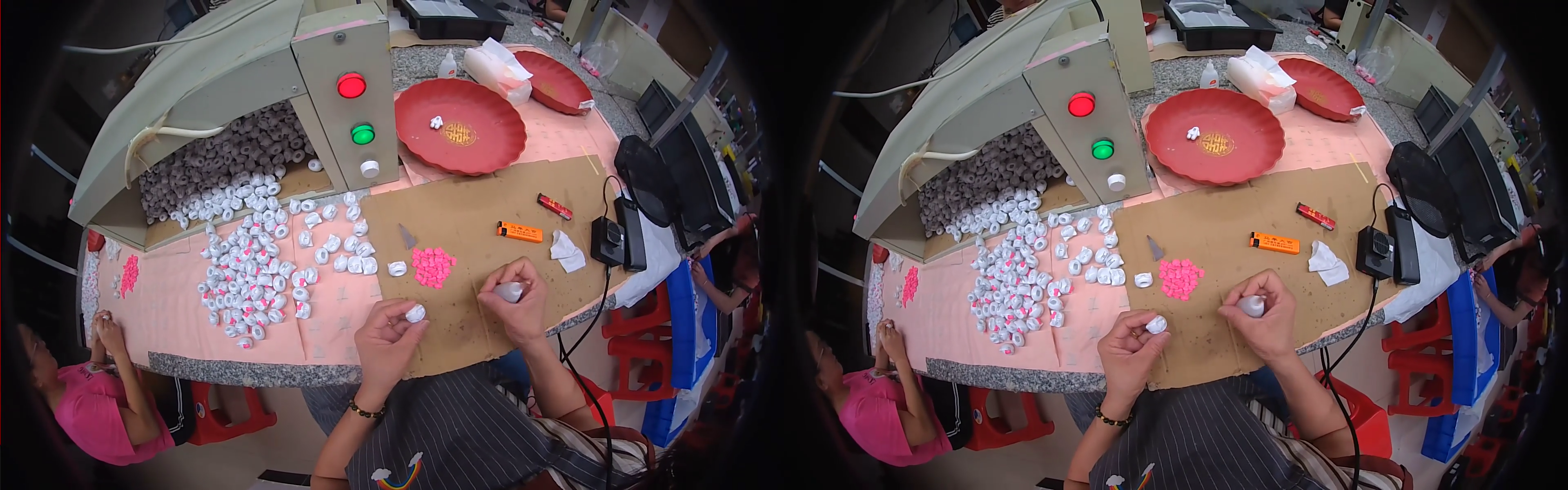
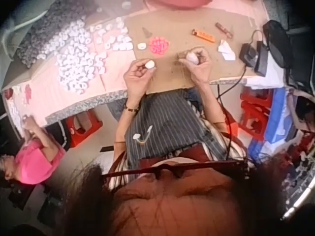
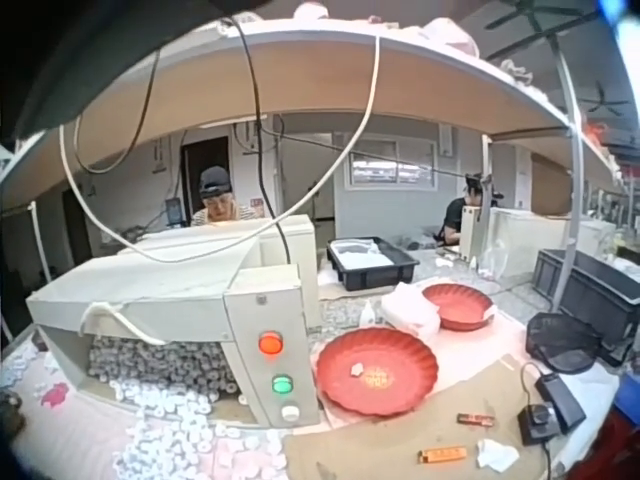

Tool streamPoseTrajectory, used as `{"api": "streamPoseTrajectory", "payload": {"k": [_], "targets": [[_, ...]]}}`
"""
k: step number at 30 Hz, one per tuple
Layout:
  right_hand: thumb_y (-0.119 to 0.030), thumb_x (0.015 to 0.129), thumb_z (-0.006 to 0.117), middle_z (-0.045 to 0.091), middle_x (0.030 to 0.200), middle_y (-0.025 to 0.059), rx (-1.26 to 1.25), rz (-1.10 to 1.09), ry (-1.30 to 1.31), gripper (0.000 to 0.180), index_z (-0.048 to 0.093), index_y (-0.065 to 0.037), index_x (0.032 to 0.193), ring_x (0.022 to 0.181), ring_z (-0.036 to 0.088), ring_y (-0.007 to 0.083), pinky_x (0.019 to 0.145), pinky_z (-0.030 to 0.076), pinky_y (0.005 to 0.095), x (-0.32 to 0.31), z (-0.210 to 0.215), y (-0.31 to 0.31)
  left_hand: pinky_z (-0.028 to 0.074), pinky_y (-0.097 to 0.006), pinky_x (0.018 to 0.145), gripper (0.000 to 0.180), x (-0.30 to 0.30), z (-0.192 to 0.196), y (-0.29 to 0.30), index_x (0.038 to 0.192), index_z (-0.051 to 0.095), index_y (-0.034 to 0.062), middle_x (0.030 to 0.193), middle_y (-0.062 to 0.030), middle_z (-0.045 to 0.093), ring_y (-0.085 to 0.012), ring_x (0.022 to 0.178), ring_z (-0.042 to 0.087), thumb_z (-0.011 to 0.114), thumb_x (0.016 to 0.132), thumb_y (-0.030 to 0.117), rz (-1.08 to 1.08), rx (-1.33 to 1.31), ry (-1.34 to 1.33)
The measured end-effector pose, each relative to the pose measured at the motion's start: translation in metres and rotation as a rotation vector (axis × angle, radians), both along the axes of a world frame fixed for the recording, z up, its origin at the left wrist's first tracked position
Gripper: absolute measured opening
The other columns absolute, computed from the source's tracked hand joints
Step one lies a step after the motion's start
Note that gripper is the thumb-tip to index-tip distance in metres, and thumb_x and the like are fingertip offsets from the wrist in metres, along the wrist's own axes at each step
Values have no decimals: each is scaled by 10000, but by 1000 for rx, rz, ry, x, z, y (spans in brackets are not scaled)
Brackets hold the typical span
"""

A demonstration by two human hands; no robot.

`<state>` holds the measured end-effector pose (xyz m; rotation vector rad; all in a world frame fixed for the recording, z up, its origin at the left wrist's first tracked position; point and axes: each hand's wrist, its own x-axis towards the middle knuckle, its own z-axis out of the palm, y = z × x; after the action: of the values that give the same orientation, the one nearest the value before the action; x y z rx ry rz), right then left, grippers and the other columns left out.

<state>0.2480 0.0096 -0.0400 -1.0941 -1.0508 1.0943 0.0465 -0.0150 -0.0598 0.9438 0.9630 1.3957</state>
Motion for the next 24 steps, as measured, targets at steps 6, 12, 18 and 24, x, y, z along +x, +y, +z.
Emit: {"api": "streamPoseTrajectory", "payload": {"k": [6,12,18,24], "targets": [[71,743,633,581,786,68,172,113,-497,144,577,-23,837,713,533,176,660,432,292,1,-2,31,523,-228,773,303,-1,1,0,1069,582,-66,1040,-93,596,-125,894,623,632,781,-146,-13,4,-2],[47,690,667,544,789,93,332,46,-898,184,652,-26,858,772,512,260,694,425,350,-10,5,43,538,-241,746,285,-5,3,-1,1077,565,-66,929,-108,652,-130,828,643,641,805,-100,-21,-85,36],[13,671,688,528,762,97,385,90,-1041,149,628,-16,805,767,514,274,685,434,364,-13,5,49,545,-255,750,281,-6,1,-1,1082,555,-66,935,-124,655,-143,820,652,636,813,-92,-30,-103,40],[14,668,684,542,741,106,479,65,-1115,149,573,-9,763,704,528,285,624,438,369,-15,8,39,543,-258,766,287,-5,0,-2,1082,553,-66,952,-129,655,-156,855,654,636,809,-100,-38,-99,-36]]}}
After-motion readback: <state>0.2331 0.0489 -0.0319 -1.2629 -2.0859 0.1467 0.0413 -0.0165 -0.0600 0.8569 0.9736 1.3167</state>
